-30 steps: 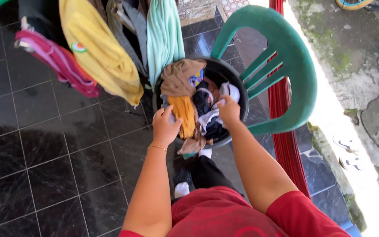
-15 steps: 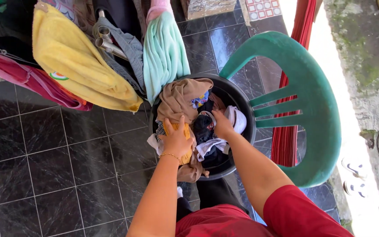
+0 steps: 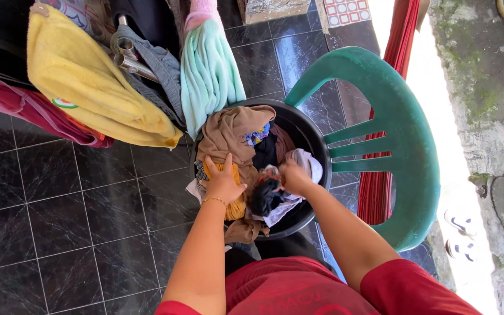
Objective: The person takes clothes from a basin, places them on hangers, and hangs them on a drying rack. They handle a grey shirt, a brown shirt, and a patterned cloth, adjusting each item as they hang it.
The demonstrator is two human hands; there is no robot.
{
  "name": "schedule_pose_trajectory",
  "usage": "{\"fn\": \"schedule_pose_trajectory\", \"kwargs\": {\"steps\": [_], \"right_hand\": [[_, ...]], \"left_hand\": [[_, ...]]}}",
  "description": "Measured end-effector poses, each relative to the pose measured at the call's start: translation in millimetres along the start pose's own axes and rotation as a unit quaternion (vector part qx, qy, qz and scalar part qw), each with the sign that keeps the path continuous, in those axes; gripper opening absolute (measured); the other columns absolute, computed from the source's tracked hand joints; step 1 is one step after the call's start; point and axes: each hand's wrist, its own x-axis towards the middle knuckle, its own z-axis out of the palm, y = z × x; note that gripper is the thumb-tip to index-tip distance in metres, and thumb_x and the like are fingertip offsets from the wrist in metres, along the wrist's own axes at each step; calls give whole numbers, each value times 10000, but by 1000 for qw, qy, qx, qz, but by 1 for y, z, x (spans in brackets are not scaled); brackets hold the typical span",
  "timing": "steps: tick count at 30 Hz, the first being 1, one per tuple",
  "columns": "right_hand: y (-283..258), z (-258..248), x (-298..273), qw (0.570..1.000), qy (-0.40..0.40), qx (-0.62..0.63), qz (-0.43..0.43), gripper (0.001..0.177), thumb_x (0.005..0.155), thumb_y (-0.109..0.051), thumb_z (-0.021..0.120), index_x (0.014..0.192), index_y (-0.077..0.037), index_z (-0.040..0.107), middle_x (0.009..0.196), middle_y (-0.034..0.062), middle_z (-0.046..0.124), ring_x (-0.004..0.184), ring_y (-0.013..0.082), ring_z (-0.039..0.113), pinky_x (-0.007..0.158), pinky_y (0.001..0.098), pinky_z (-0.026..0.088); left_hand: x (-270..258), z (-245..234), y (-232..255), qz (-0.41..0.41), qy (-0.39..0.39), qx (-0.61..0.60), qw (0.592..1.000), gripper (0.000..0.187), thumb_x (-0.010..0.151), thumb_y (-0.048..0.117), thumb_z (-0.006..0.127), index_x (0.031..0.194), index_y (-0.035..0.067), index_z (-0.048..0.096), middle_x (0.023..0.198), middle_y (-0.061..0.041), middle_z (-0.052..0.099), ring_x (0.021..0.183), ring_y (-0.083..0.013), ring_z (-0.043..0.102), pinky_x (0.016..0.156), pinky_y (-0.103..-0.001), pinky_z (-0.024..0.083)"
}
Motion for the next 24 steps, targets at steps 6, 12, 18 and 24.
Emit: {"fn": "schedule_pose_trajectory", "kwargs": {"steps": [6,12,18,24], "right_hand": [[-74,-132,-45,991,85,104,2,526,779,-252,750,1269,-208,564,1178,153,680,1158,430,639,1016,550,498],[-115,-210,-101,956,124,258,-69,394,761,-237,852,1022,-115,584,865,131,702,821,308,718,697,436,574],[-153,-219,-137,932,80,316,-158,371,775,-99,839,1102,-105,664,937,127,746,761,260,742,656,393,634],[-157,-212,-137,972,98,139,-165,698,695,-90,819,1354,-219,629,1139,146,718,987,402,723,823,506,590]], "left_hand": [[-20,-15,7,11,-17,-36,999,1031,889,474,675,1680,235,59,1650,-336,-196,1519,-538,205,1141,-787,105],[-92,-50,33,31,13,-132,991,951,900,466,652,1670,213,155,1657,-330,-176,1525,-530,187,1127,-715,247],[-91,-42,52,156,178,-275,932,906,722,409,808,1506,159,430,1582,-271,236,1425,-515,373,1182,-612,340],[-88,-57,20,313,126,-403,851,561,762,74,652,1316,141,715,1184,-147,751,1139,-291,685,1012,-457,521]]}}
